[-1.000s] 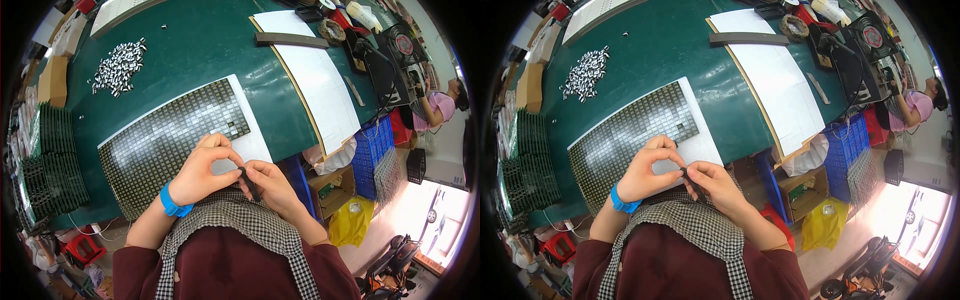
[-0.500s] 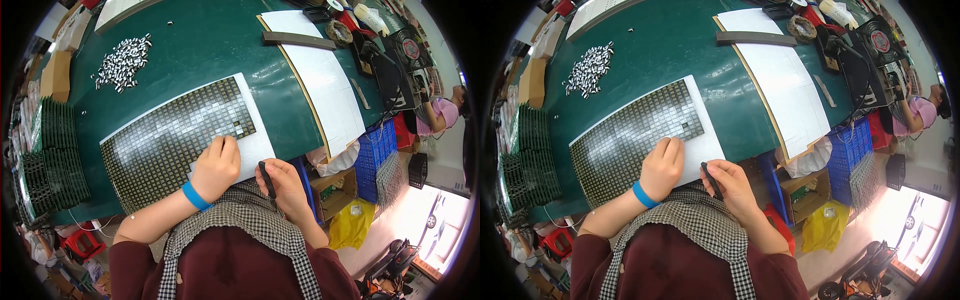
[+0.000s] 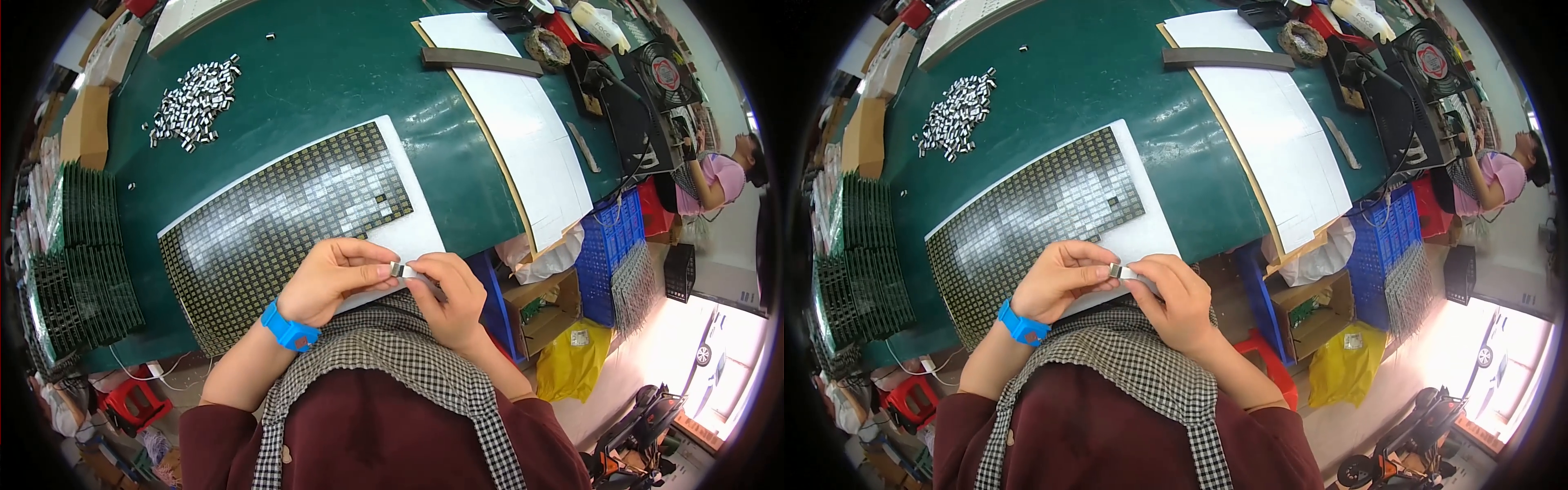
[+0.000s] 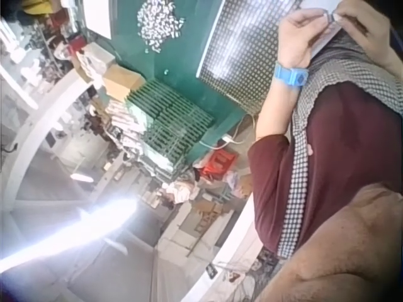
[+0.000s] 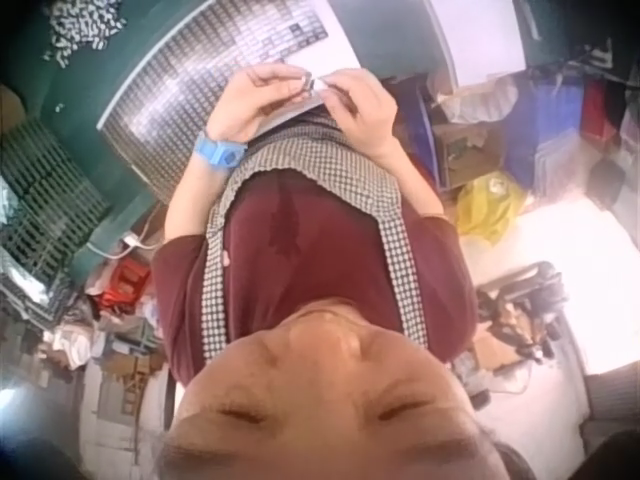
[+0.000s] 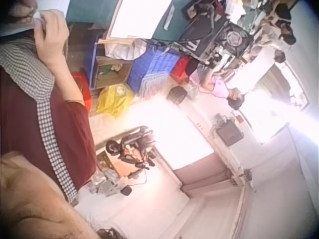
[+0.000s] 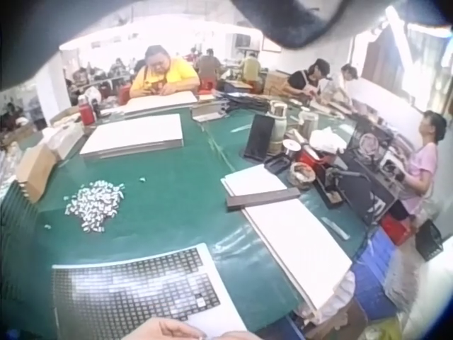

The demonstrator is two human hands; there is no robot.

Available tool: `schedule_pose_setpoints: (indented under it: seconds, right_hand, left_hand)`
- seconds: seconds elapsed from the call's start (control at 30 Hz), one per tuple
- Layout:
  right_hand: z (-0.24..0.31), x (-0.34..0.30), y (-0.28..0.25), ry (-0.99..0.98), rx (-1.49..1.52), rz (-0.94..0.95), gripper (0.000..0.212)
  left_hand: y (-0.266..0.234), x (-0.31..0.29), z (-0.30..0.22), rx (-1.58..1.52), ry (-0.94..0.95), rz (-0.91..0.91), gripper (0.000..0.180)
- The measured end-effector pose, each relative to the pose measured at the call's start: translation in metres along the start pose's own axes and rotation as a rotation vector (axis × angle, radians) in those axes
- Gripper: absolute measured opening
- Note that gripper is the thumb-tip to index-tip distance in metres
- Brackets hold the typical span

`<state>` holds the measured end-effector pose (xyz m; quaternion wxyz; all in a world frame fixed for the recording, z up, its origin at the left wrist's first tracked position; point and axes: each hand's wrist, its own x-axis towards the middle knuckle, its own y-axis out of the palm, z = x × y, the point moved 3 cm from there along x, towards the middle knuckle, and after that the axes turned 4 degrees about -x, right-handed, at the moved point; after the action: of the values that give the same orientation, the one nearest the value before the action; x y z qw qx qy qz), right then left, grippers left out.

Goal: The person assembles small electronic components by hand, placing them one by one into a grid-like sheet on a workbench.

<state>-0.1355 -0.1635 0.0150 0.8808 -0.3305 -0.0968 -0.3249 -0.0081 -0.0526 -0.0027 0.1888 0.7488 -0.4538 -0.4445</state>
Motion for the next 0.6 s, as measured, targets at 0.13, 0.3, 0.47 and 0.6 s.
schedule_pose_setpoints:
  seconds: [0.13, 0.3, 0.47, 0.6]
  right_hand:
    - [0.001, -0.001, 0.002, -0.037, 0.007, -0.004, 0.020]
    - [0.002, 0.000, 0.002, -0.043, 0.009, 0.002, 0.020]
    - [0.002, 0.001, 0.002, -0.051, 0.001, -0.003, 0.020]
    - [0.002, 0.002, 0.003, -0.076, -0.053, 0.040, 0.019]
  left_hand:
    - [0.000, 0.000, 0.003, -0.014, -0.013, 0.012, 0.020]
    - [0.002, 0.000, 0.004, -0.054, -0.019, 0.024, 0.018]
    - [0.004, -0.001, 0.005, -0.014, 0.000, 0.012, 0.018]
    - [0.013, -0.007, -0.004, 0.327, 0.106, -0.098, 0.018]
